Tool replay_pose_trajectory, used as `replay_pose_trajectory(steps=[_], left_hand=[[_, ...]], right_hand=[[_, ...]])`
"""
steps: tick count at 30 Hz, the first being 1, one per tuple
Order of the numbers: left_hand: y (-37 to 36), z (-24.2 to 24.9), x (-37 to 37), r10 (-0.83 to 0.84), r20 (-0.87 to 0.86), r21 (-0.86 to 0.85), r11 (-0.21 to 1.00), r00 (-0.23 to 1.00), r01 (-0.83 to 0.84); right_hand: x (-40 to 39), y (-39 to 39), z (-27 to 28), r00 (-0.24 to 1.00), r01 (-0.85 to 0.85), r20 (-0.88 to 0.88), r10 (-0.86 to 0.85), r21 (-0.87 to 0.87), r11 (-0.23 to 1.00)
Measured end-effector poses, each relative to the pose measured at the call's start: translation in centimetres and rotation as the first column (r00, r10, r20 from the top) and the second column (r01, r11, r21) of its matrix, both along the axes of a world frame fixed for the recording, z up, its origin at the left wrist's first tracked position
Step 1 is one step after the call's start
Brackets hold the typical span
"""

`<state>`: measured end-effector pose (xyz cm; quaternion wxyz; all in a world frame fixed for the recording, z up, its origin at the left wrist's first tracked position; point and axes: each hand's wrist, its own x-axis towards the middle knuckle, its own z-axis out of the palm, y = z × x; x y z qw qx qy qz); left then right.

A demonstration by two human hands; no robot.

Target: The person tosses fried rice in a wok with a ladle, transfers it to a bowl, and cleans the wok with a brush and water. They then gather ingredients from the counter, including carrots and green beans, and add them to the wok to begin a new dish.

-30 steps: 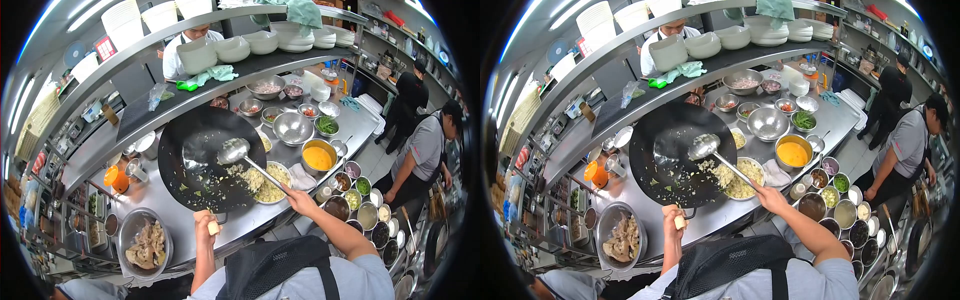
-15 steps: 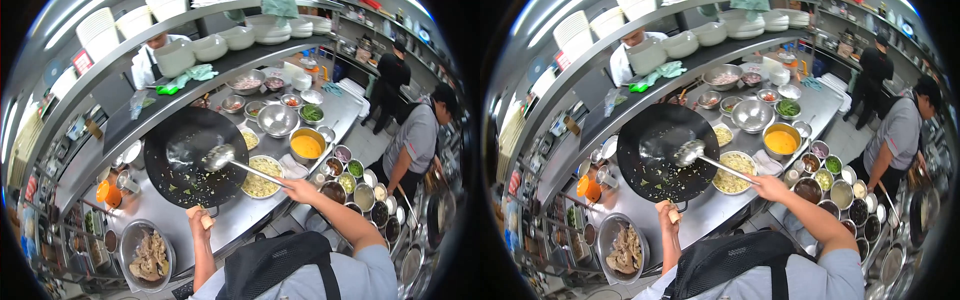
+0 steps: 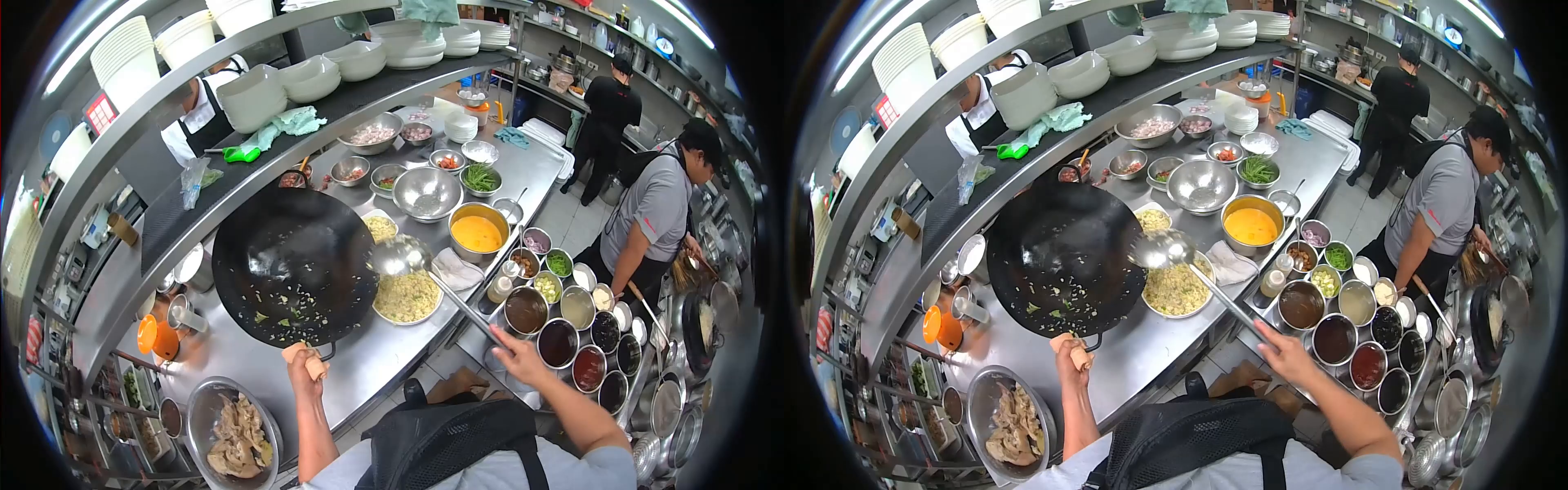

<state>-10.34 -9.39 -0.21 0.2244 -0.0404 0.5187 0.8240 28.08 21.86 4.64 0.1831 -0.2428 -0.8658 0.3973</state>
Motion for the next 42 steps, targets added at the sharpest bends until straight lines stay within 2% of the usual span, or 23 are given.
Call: replay_pose_trajectory(steps=[1, 4, 5, 7, 8, 9, 11, 12, 13, 15, 20, 22, 25, 27, 29, 31, 33, 35, 37, 39, 40, 41, 42], left_hand=[[0.1, 0.0, 0.4, 0.006, -0.002, 0.008, 1.0, 1.0, -0.006], [0.6, 0.0, 2.1, -0.074, 0.115, 0.135, 0.989, 0.991, 0.058], [0.8, 0.1, 2.8, -0.068, 0.111, 0.14, 0.989, 0.992, 0.052], [1.4, 0.7, 4.3, -0.147, 0.224, 0.267, 0.96, 0.963, 0.085], [1.6, 1.9, 5.4, -0.146, 0.28, 0.293, 0.954, 0.949, 0.06], [1.8, 1.9, 6.4, -0.14, 0.279, 0.295, 0.954, 0.95, 0.054], [1.8, 1.4, 7.3, -0.218, 0.141, 0.18, 0.965, 0.966, 0.192], [1.5, 1.2, 7.2, -0.238, 0.123, 0.162, 0.962, 0.963, 0.217], [1.3, 1.4, 7.2, -0.245, 0.12, 0.156, 0.962, 0.962, 0.225], [0.9, 1.6, 7.4, -0.236, 0.083, 0.096, 0.969, 0.968, 0.228], [0.1, 1.6, 6.9, -0.187, -0.008, 0.004, 0.982, 0.982, 0.187], [-0.6, 2.3, 5.7, -0.177, -0.04, -0.028, 0.984, 0.983, 0.176], [-1.1, 3.0, 4.3, -0.152, -0.121, -0.1, 0.985, 0.981, 0.14], [-1.2, 3.4, 3.7, -0.149, -0.126, -0.102, 0.985, 0.981, 0.137], [-1.0, 3.8, 2.8, -0.148, -0.107, -0.078, 0.987, 0.983, 0.14], [-0.7, 2.4, 1.3, -0.163, -0.093, -0.122, 0.981, 0.982, 0.151], [0.1, 1.9, -0.4, -0.095, -0.068, -0.051, 0.994, 0.993, 0.091], [0.7, 1.8, -1.6, -0.099, -0.073, -0.07, 0.993, 0.992, 0.094], [1.2, 0.8, -3.5, -0.114, -0.174, -0.139, 0.986, 0.978, 0.09], [2.0, 1.8, -4.1, -0.263, -0.155, -0.156, 0.958, 0.952, 0.24], [3.0, 1.4, -4.0, -0.24, -0.159, -0.163, 0.963, 0.958, 0.214], [4.1, 1.9, -3.4, -0.271, -0.16, -0.157, 0.956, 0.949, 0.246], [4.8, 2.2, -2.3, -0.34, -0.09, -0.118, 0.937, 0.936, 0.329]], right_hand=[[-0.7, -1.6, 1.1, 1.0, 0.009, -0.02, -0.01, -0.079, 0.997], [-2.1, -4.4, -0.4, 0.983, -0.053, -0.179, 0.03, -0.123, 0.991], [-2.3, -5.0, -1.4, 0.982, -0.06, -0.183, 0.038, -0.117, 0.991], [-2.6, -6.0, -3.5, 0.982, -0.113, -0.174, 0.079, -0.196, 0.974], [-3.2, -5.9, -4.0, 0.957, -0.145, -0.258, 0.134, -0.022, 0.989], [-2.9, -5.4, -4.1, 0.955, -0.151, -0.26, 0.141, -0.021, 0.988], [-3.5, -4.7, -2.3, 0.973, -0.227, 0.031, 0.229, -0.05, 0.973], [-4.3, -4.9, -1.4, 0.971, -0.234, -0.046, 0.235, 0.028, 0.972], [-5.2, -5.2, 0.2, 0.972, -0.227, -0.051, 0.228, 0.024, 0.974], [-6.5, -5.6, 2.8, 0.943, -0.301, 0.161, 0.291, 0.036, 0.953], [-3.5, -2.4, -0.2, 0.933, -0.334, 0.151, 0.327, 0.024, 0.942], [0.8, 1.8, -2.6, 0.93, -0.322, 0.276, 0.242, 0.294, 0.9], [2.0, 4.4, 1.5, 0.85, -0.282, 0.525, 0.037, 0.396, 0.874], [-1.7, 3.4, 1.1, 0.911, -0.217, 0.412, 0.011, 0.457, 0.863], [-6.2, 1.1, -0.4, 0.961, -0.169, 0.266, 0.077, 0.344, 0.924], [-7.9, 0.4, -2.0, 0.954, -0.216, 0.264, 0.144, 0.267, 0.939], [-4.3, 1.6, -1.7, 0.946, -0.179, 0.316, 0.069, 0.333, 0.926], [0.0, 2.1, 0.3, 0.928, -0.154, 0.372, -0.008, 0.404, 0.902], [4.0, 1.7, 4.6, 0.87, -0.09, 0.476, -0.129, 0.411, 0.907], [6.6, -0.1, 5.6, 0.94, 0.077, 0.292, -0.175, 0.319, 0.945], [7.0, -1.3, 6.7, 0.961, 0.131, 0.216, -0.171, 0.185, 0.974], [7.1, -2.6, 7.0, 0.986, 0.161, 0.015, -0.165, 0.146, 0.976], [7.2, -4.0, 7.4, 0.978, 0.207, -0.022, -0.206, 0.092, 0.974]])
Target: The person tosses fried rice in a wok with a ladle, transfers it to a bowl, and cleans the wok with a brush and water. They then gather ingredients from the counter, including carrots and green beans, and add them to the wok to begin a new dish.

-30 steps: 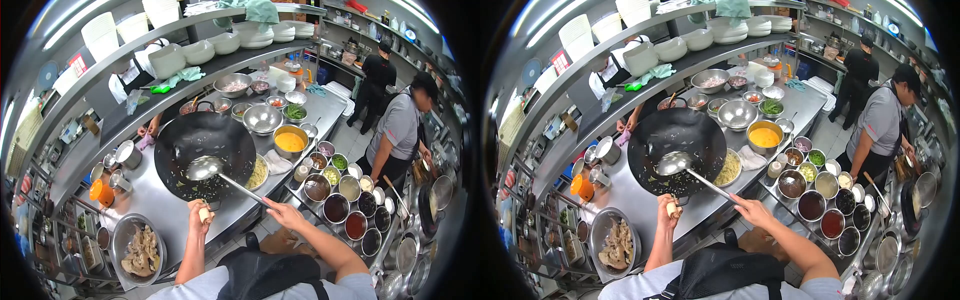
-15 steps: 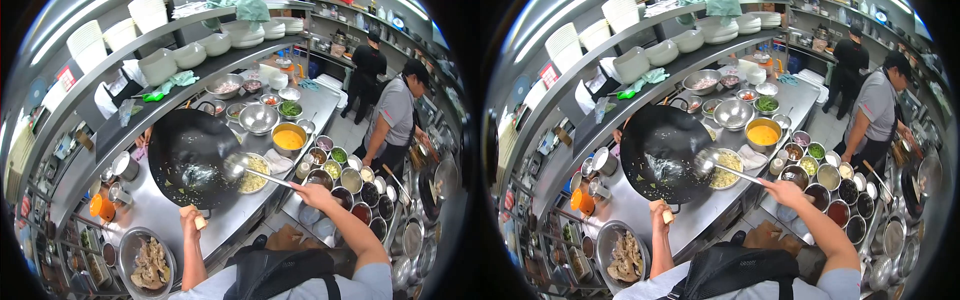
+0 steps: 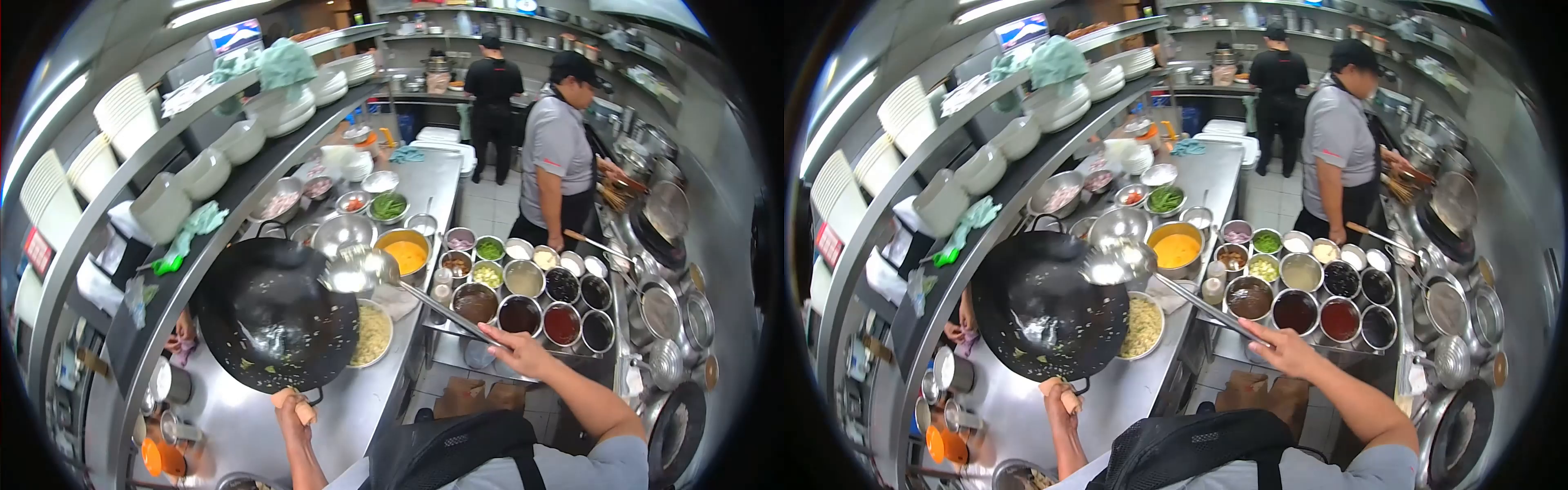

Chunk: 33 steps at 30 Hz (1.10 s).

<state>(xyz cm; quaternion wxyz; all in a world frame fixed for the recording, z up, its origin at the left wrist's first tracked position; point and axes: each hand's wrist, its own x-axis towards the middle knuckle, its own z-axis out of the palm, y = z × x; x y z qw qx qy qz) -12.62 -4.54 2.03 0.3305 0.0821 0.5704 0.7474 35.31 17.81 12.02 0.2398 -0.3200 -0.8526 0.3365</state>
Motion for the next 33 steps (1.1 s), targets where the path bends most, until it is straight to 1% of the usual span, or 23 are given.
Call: replay_pose_trajectory(steps=[2, 3, 5, 6, 7, 8, 9, 11, 12, 13, 14, 15, 17, 19, 20, 21, 22, 23, 25, 27, 29, 31, 33], left_hand=[[1.9, -0.1, 2.7, -0.137, 0.185, 0.019, 0.991, 0.973, 0.136], [2.8, -0.3, 4.4, -0.23, 0.222, 0.054, 0.973, 0.947, 0.223], [5.4, 0.0, 9.0, -0.42, 0.358, 0.21, 0.907, 0.834, 0.366], [6.6, 0.6, 11.3, -0.539, 0.394, 0.255, 0.843, 0.745, 0.474], [7.5, 1.2, 13.5, -0.642, 0.42, 0.305, 0.766, 0.642, 0.566], [8.4, 0.8, 15.9, -0.698, 0.393, 0.286, 0.711, 0.599, 0.642], [9.3, 0.5, 18.5, -0.751, 0.368, 0.262, 0.649, 0.548, 0.714], [10.7, 1.1, 23.9, -0.802, 0.344, 0.196, 0.57, 0.489, 0.798], [11.3, 1.6, 25.7, -0.863, 0.312, 0.172, 0.463, 0.398, 0.869], [11.9, 1.7, 27.8, -0.919, 0.283, 0.143, 0.325, 0.276, 0.935], [12.3, 0.0, 31.3, -0.926, 0.248, 0.202, 0.335, 0.283, 0.92], [12.4, 0.4, 34.7, -0.915, 0.286, 0.188, 0.344, 0.283, 0.92], [14.2, -0.7, 40.5, -0.973, 0.217, 0.174, 0.118, 0.079, 0.978], [14.2, -0.4, 47.9, -0.967, 0.25, 0.16, -0.014, -0.054, 0.987], [14.2, -0.9, 51.1, -0.952, 0.265, 0.192, -0.106, -0.156, 0.976], [13.8, -1.4, 54.6, -0.933, 0.307, 0.162, -0.142, -0.187, 0.976], [13.3, -2.0, 58.4, -0.909, 0.33, 0.157, -0.215, -0.256, 0.964], [13.0, -2.5, 62.0, -0.882, 0.349, 0.156, -0.279, -0.317, 0.947], [11.6, -3.6, 68.8, -0.8, 0.39, 0.244, -0.388, -0.456, 0.889], [9.8, -4.3, 76.1, -0.712, 0.43, 0.308, -0.462, -0.555, 0.832], [7.4, -4.4, 82.9, -0.632, 0.453, 0.355, -0.519, -0.629, 0.777], [5.1, -5.4, 89.6, -0.585, 0.466, 0.356, -0.562, -0.664, 0.746], [3.1, -7.2, 95.9, -0.529, 0.488, 0.362, -0.601, -0.694, 0.713]], right_hand=[[0.3, -3.2, -0.4, 0.993, 0.093, -0.073, -0.094, -0.023, 0.995], [0.9, -4.9, -0.6, 0.985, 0.17, 0.061, -0.16, -0.232, 0.958], [3.0, -7.7, -7.0, 0.964, 0.224, -0.133, -0.231, -0.063, 0.972], [5.0, -9.8, -8.0, 0.96, 0.241, -0.131, -0.246, -0.056, 0.969], [7.2, -11.7, -8.7, 0.946, 0.287, -0.097, -0.309, -0.192, 0.939], [9.4, -13.7, -9.4, 0.93, 0.327, -0.056, -0.362, -0.32, 0.889], [11.6, -16.4, -10.6, 0.898, 0.383, -0.122, -0.422, -0.252, 0.889], [15.4, -22.0, -12.8, 0.794, 0.512, -0.127, -0.594, -0.386, 0.767], [16.8, -24.2, -14.1, 0.718, 0.567, -0.124, -0.685, -0.467, 0.679], [18.1, -26.1, -14.3, 0.66, 0.625, -0.113, -0.742, -0.466, 0.627], [19.3, -28.0, -13.7, 0.608, 0.673, -0.116, -0.785, -0.449, 0.588], [20.7, -29.9, -13.0, 0.538, 0.729, -0.12, -0.834, -0.431, 0.532], [24.0, -32.8, -10.9, 0.44, 0.825, -0.141, -0.887, -0.328, 0.461], [27.3, -35.7, -6.5, 0.29, 0.82, -0.234, -0.928, -0.438, 0.367], [28.6, -37.8, -4.2, 0.201, 0.872, -0.259, -0.945, -0.391, 0.294], [29.6, -40.0, -2.2, 0.13, 0.911, -0.282, -0.95, -0.344, 0.227], [30.8, -42.5, -0.7, 0.038, 0.912, -0.243, -0.969, -0.389, 0.133], [31.6, -45.3, -1.7, -0.089, 0.964, -0.109, -0.99, -0.259, -0.058], [32.0, -51.7, -8.5, -0.351, 0.911, 0.053, -0.935, -0.21, -0.354], [30.3, -55.7, -13.3, -0.603, 0.792, -0.105, -0.791, -0.204, -0.576], [29.4, -57.8, -15.1, -0.733, 0.664, -0.091, -0.674, -0.314, -0.679], [29.1, -58.5, -15.7, -0.788, 0.607, -0.13, -0.602, -0.325, -0.725], [29.3, -57.4, -12.4, -0.819, 0.567, -0.104, -0.564, -0.297, -0.768]])
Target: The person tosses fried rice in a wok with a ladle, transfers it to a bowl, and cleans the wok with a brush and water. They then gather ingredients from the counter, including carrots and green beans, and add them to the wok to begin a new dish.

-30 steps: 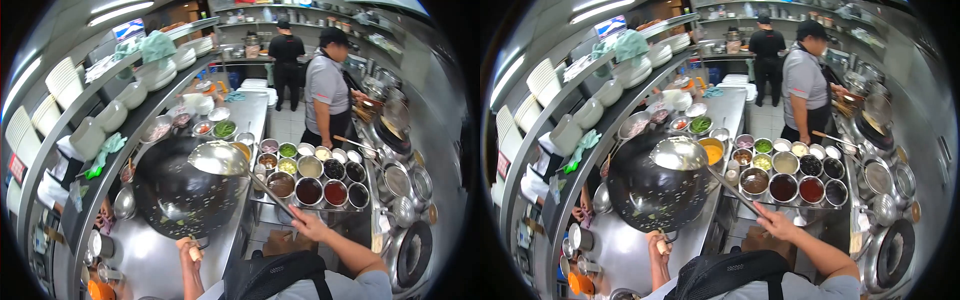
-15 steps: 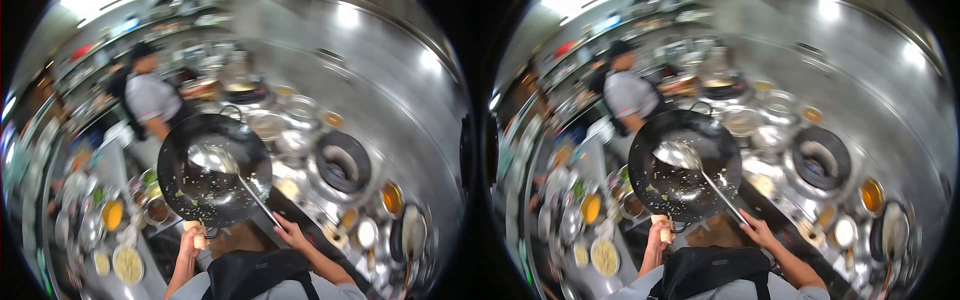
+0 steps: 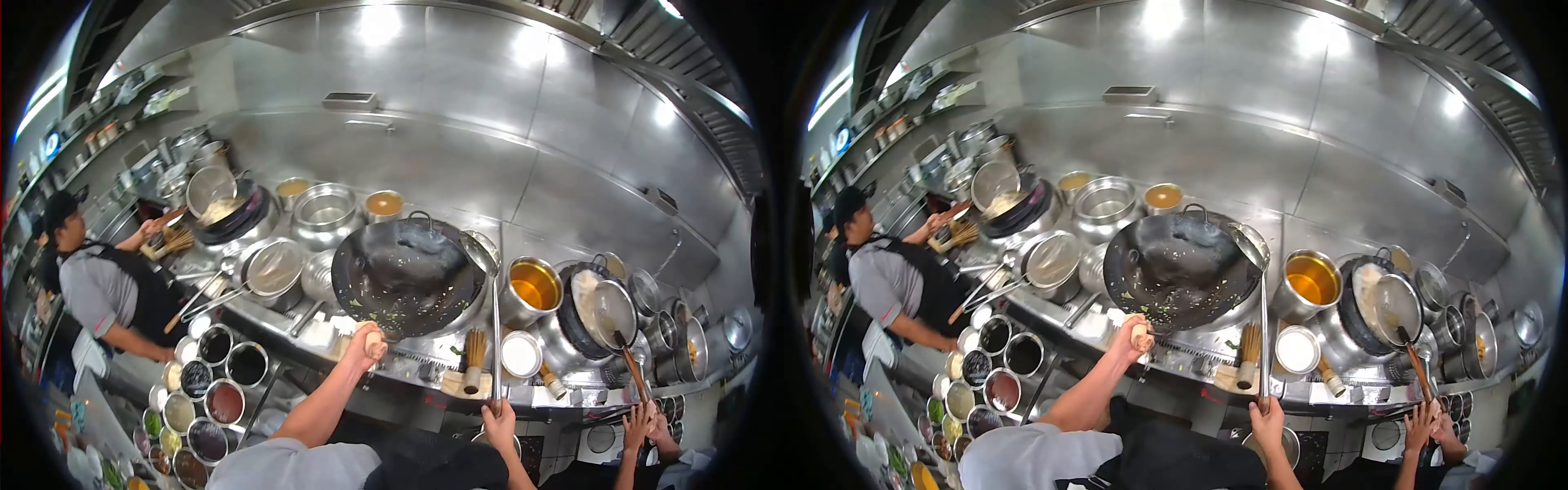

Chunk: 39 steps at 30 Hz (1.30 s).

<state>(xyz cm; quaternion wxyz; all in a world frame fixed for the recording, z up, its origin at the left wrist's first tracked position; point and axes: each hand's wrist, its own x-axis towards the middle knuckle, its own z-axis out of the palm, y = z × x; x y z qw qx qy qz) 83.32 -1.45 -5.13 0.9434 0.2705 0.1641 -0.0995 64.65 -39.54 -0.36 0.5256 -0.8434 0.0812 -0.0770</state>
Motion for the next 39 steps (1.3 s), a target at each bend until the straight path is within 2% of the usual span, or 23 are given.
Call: replay_pose_trajectory(steps=[3, 5, 6, 8, 10, 12, 13, 15, 17, 19, 20, 21, 23, 24, 28, 29, 30, 32, 34, 35, 36, 37, 39], left_hand=[[-2.6, -1.7, 7.8, -0.072, 0.002, -0.056, 0.996, 0.997, 0.072], [-4.0, -3.5, 11.6, -0.027, -0.058, -0.077, 0.997, 0.998, 0.023], [-3.6, -5.8, 13.6, -0.161, 0.026, -0.114, 0.98, 0.987, 0.163], [-3.5, -4.7, 15.5, -0.24, -0.038, -0.141, 0.962, 0.97, 0.233], [-2.4, -5.0, 15.7, -0.285, 0.007, -0.035, 0.958, 0.959, 0.285], [1.4, -5.9, 15.4, -0.5, 0.003, -0.058, 0.864, 0.866, 0.499], [3.9, -6.2, 14.2, -0.54, 0.035, 0.077, 0.84, 0.841, 0.537], [9.8, -4.5, 9.4, -0.503, 0.048, 0.273, 0.838, 0.863, 0.473], [16.6, -1.1, 4.3, -0.395, 0.073, 0.313, 0.881, 0.916, 0.355], [22.6, 2.7, 0.2, -0.165, 0.048, 0.376, 0.916, 0.985, 0.135], [26.7, 0.0, -1.1, -0.153, 0.05, 0.486, 0.867, 0.987, 0.11], [29.4, 2.9, -2.5, -0.009, 0.126, 0.387, 0.921, 0.992, -0.041], [34.2, 3.5, -5.6, 0.356, 0.021, 0.299, 0.889, 0.934, -0.346], [36.0, 5.4, -6.5, 0.461, 0.112, 0.276, 0.836, 0.88, -0.474], [41.9, 4.2, -11.2, 0.603, 0.162, 0.177, 0.761, 0.781, -0.625], [42.5, 4.5, -11.7, 0.605, 0.173, 0.173, 0.758, 0.777, -0.628], [42.6, 4.7, -12.2, 0.619, 0.167, 0.151, 0.753, 0.767, -0.64], [43.1, 4.1, -12.6, 0.644, 0.166, 0.119, 0.739, 0.747, -0.664], [43.7, 3.6, -12.7, 0.577, 0.215, 0.106, 0.788, 0.788, -0.606], [43.4, 3.7, -12.3, 0.598, 0.209, 0.022, 0.788, 0.774, -0.615], [43.4, 3.9, -11.9, 0.597, 0.21, 0.028, 0.788, 0.774, -0.615], [43.5, 4.6, -11.3, 0.576, 0.241, 0.076, 0.791, 0.781, -0.607], [44.2, 5.9, -10.4, 0.549, 0.275, 0.128, 0.793, 0.789, -0.596]], right_hand=[[2.7, 1.3, 1.2, 0.992, 0.004, 0.124, 0.014, -0.144, 0.99], [5.3, 4.7, 5.7, 0.997, -0.038, -0.064, 0.053, 0.216, 0.976], [7.6, 6.1, 6.5, 0.997, -0.038, -0.061, 0.052, 0.209, 0.977], [13.0, 9.5, 7.6, 0.996, -0.086, 0.003, 0.091, 0.366, 0.927], [20.9, 13.2, 10.7, 0.973, -0.223, 0.009, 0.232, 0.319, 0.921], [30.2, 17.7, 13.6, 0.931, -0.31, -0.067, 0.359, 0.372, 0.875], [35.5, 19.6, 13.6, 0.925, -0.315, -0.101, 0.367, 0.338, 0.887], [45.7, 23.4, 12.2, 0.916, -0.334, -0.154, 0.37, 0.217, 0.917], [54.2, 27.6, 9.6, 0.91, -0.347, -0.21, 0.358, 0.09, 0.934], [61.1, 32.3, 6.6, 0.896, -0.362, -0.259, 0.36, 0.044, 0.931], [64.1, 34.7, 5.1, 0.864, -0.232, -0.366, 0.346, 0.32, 0.919], [66.2, 36.7, 3.6, 0.809, -0.05, -0.469, 0.355, 0.547, 0.836], [69.2, 39.3, 1.0, 0.773, -0.009, -0.484, 0.409, 0.637, 0.771], [70.7, 40.3, 0.2, 0.748, 0.042, -0.482, 0.457, 0.721, 0.692], [73.0, 41.6, -2.0, 0.673, 0.3, -0.4, 0.622, 0.916, 0.265], [71.9, 40.9, -0.7, 0.669, -0.079, -0.551, 0.499, 0.615, 0.784], [70.0, 39.8, 1.0, 0.741, -0.399, -0.592, 0.316, -0.01, 0.917], [66.7, 38.9, 3.9, 0.926, -0.352, -0.311, 0.212, -0.516, 0.78], [63.1, 40.0, 8.8, 0.946, -0.316, -0.231, 0.225, -0.523, 0.792], [64.1, 39.1, 7.0, 0.952, -0.277, -0.026, 0.305, -0.497, 0.822], [64.3, 39.5, 6.9, 0.952, -0.278, -0.027, 0.305, -0.493, 0.825], [64.1, 40.8, 7.9, 0.934, -0.351, -0.123, 0.337, -0.122, 0.928], [64.5, 44.5, 9.2, 0.881, -0.295, -0.153, 0.447, 0.56, 0.774]])
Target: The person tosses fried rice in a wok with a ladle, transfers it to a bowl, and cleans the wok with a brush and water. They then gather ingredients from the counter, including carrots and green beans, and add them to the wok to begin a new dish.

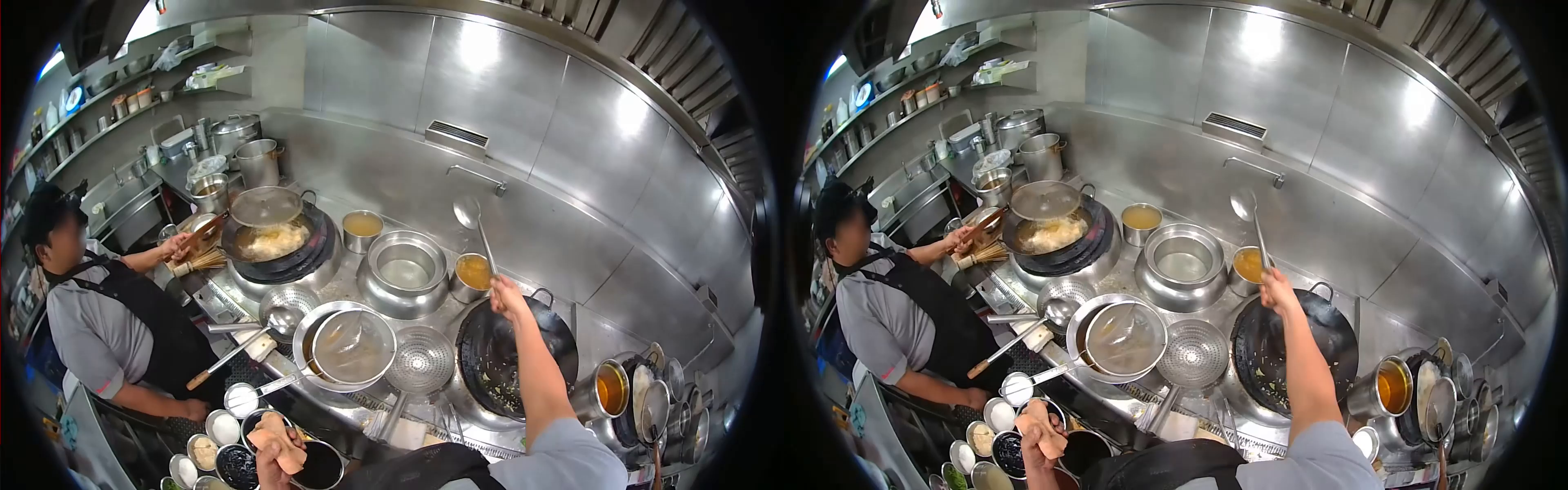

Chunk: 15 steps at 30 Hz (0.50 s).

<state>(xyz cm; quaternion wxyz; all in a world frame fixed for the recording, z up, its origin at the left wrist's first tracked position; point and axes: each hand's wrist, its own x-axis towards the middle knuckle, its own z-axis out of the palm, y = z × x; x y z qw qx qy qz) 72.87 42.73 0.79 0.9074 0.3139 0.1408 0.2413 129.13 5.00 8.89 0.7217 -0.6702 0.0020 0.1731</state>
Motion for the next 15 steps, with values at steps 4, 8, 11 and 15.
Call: replay_pose_trajectory(steps=[4, 8, 11, 15], left_hand=[[0.6, 1.6, -0.1, 0.043, -0.053, -0.009, 0.999, 0.998, -0.043], [0.8, 0.8, -2.2, 0.167, -0.13, 0.002, 0.986, 0.977, -0.168], [0.7, 1.2, -3.8, 0.195, -0.177, 0.002, 0.98, 0.965, -0.198], [0.5, 1.5, -3.9, 0.182, -0.114, -0.046, 0.981, 0.977, -0.189]], right_hand=[[8.7, 5.0, -1.0, 0.923, 0.02, -0.276, 0.268, 0.73, 0.683], [7.5, 9.8, -0.2, 0.869, 0.127, -0.247, 0.429, 0.949, 0.29], [1.2, 7.8, -3.5, 0.895, 0.024, -0.162, 0.416, 0.948, 0.319], [-9.8, 1.6, -4.2, 0.835, 0.074, -0.255, 0.487, 0.93, 0.36]])
